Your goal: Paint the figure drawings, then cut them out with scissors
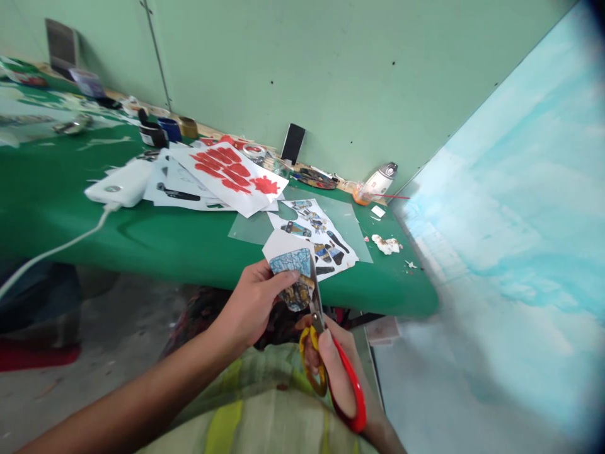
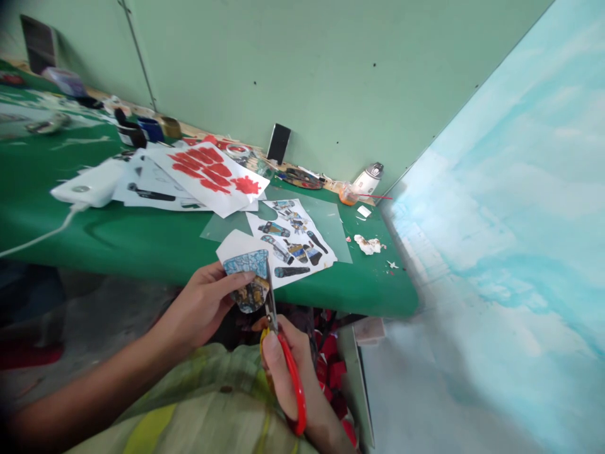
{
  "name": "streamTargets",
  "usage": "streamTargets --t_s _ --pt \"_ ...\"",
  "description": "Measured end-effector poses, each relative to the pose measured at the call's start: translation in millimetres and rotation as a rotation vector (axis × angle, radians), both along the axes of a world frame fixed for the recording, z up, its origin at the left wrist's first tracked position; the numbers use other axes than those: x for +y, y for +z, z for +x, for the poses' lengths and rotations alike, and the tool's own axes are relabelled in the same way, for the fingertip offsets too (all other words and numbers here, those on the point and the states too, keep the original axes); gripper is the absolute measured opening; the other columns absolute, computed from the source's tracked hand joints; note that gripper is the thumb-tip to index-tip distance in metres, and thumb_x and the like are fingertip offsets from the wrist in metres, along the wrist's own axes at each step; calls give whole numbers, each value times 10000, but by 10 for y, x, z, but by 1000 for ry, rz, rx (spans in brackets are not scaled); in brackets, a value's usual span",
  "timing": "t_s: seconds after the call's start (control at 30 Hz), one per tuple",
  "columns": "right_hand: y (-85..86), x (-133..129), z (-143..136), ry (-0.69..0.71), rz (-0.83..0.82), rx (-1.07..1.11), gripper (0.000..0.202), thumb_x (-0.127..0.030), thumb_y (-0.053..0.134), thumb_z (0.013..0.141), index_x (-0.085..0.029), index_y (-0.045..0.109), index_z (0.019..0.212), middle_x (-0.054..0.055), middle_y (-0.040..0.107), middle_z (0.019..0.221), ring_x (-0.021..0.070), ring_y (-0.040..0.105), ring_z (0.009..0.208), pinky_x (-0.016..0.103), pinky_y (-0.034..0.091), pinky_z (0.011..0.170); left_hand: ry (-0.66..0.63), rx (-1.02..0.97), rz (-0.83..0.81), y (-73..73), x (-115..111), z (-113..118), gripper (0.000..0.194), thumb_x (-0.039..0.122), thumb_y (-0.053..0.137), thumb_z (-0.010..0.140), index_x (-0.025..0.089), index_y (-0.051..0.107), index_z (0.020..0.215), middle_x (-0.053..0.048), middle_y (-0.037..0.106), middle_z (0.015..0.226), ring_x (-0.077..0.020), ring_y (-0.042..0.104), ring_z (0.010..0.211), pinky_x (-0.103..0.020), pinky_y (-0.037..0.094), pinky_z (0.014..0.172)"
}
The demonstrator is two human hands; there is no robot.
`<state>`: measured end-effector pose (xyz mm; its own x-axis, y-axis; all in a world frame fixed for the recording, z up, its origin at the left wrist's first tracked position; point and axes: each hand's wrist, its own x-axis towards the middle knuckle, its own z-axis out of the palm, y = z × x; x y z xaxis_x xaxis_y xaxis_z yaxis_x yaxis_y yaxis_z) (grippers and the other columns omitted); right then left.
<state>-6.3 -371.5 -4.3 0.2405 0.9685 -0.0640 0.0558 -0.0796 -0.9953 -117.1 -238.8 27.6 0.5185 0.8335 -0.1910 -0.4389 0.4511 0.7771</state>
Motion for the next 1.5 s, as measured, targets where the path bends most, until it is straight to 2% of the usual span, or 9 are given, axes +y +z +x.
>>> streamTargets --t_s 0.27,0.7,0.87,0.93,1.03,1.1,1.2,1.37,1.5 --pt "5 7 -16 -21 -12 -2 537 -714 478 933 -209 506 753 -26 457 622 112 394 550 245 312 502 9 -29 -3 -69 -11 26 180 236 859 655 159 819 813 -47 774 750 -156 664 667 -250 528 669" --pt "1 16 -16 -29 -69 -17 587 -767 448 910 -220 522 713 -17 421 613 129 356 542 279 279 491 62 -27 0 -93 -42 47 172 231 856 647 144 799 784 -39 759 734 -144 649 664 -229 517 642" --pt "-18 -7 26 -13 -76 -50 579 -730 464 935 -201 566 723 -18 477 607 122 424 543 268 333 504 61 -33 3 -113 -54 56 161 238 852 658 146 786 773 -36 754 724 -141 640 636 -235 518 632" --pt "-22 -23 50 -7 -85 -60 502 -633 496 980 -179 631 814 -6 581 695 128 530 593 257 432 549 59 -33 2 -121 -55 59 159 236 849 666 149 787 784 -35 754 730 -142 644 647 -234 518 636" --pt "-18 -34 88 -9 -97 -70 300 -423 596 1003 -157 663 1125 53 692 1067 190 681 862 348 588 753 56 -35 3 -127 -53 58 159 238 843 679 153 789 802 -34 754 743 -143 647 659 -234 516 642" --pt "-15 -30 110 -19 -100 -75 316 -352 633 991 -169 631 1249 82 656 1249 242 679 1030 429 594 869 49 -36 7 -122 -53 56 154 245 840 682 152 785 791 -34 750 730 -140 637 638 -237 510 628" --pt "-28 -19 118 -34 -101 -82 333 -349 638 988 -175 626 1271 87 639 1297 266 664 1087 457 580 912 55 -31 2 -108 -57 56 163 245 844 670 143 780 780 -43 752 732 -146 638 635 -244 507 624" --pt "-98 -18 51 -48 -103 -82 303 -368 623 996 -169 638 1225 77 668 1212 226 684 992 409 595 845 64 -33 -6 -105 -65 70 177 244 847 666 143 789 798 -43 754 742 -152 646 661 -249 514 651" --pt "-78 -17 -1 -55 -83 -78 512 -610 448 1009 -179 652 821 20 625 729 140 561 615 271 468 565 78 -35 -8 -127 -56 79 168 230 849 670 151 797 809 -36 763 770 -149 651 681 -242 512 659"
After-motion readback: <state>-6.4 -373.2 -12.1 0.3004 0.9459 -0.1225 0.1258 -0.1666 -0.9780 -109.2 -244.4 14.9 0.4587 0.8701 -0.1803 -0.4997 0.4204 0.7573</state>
